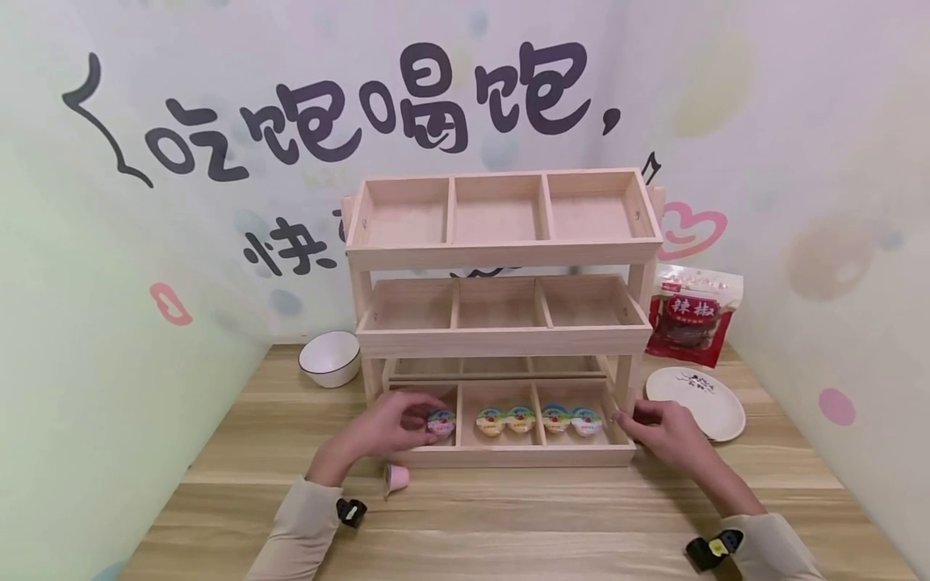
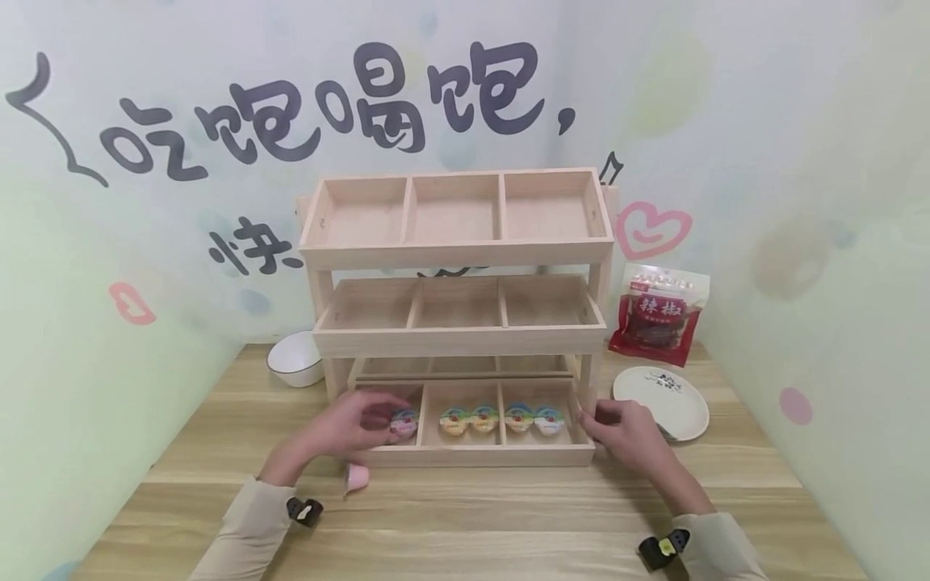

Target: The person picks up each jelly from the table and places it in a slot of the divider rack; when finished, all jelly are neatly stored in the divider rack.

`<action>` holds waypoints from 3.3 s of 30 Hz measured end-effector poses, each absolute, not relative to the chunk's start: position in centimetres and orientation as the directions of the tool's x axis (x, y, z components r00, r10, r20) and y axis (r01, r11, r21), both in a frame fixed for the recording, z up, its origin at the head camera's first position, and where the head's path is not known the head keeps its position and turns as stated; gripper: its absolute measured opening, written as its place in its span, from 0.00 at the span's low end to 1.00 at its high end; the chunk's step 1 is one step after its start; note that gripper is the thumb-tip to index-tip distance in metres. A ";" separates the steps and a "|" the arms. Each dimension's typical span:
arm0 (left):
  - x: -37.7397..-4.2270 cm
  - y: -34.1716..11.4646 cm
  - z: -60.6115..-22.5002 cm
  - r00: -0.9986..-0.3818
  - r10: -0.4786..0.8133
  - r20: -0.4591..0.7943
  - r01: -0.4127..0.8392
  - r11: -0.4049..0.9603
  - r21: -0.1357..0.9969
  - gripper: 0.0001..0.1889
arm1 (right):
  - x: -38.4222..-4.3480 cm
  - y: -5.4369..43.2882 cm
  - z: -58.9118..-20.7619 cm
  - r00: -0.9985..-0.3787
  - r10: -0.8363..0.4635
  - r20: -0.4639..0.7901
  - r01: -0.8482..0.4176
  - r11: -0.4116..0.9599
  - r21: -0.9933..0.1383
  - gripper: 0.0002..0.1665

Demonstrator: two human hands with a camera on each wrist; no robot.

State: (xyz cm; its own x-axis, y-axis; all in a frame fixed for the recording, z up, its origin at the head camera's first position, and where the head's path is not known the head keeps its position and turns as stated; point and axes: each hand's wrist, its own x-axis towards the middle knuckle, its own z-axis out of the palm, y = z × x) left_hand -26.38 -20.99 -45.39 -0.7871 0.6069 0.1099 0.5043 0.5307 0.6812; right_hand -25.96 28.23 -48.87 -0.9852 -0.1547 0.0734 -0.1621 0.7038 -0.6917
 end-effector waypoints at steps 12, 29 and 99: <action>-23.3 -23.0 -44.6 -0.773 0.563 0.293 0.621 0.579 0.528 0.22 | -26.0 28.3 -49.0 -0.984 -0.153 0.088 -0.171 0.704 -0.689 0.26; -18.2 -25.2 -44.7 -0.698 0.582 0.416 0.714 0.601 0.358 0.18 | -25.8 28.2 -48.7 -0.986 -0.151 0.076 -0.161 0.706 -0.689 0.25; -23.6 -21.1 -43.4 -0.695 0.483 0.532 0.717 0.523 0.462 0.11 | -26.0 28.5 -49.0 -0.986 -0.145 0.088 -0.165 0.701 -0.694 0.27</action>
State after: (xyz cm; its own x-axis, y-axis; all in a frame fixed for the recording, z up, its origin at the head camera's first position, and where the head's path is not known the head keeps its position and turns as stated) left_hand -23.56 -21.14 -43.43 -0.6953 0.4833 0.5320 0.7167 0.5226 0.4618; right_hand -25.97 28.46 -48.96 -0.9856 -0.1446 0.0880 -0.1648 0.7010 -0.6939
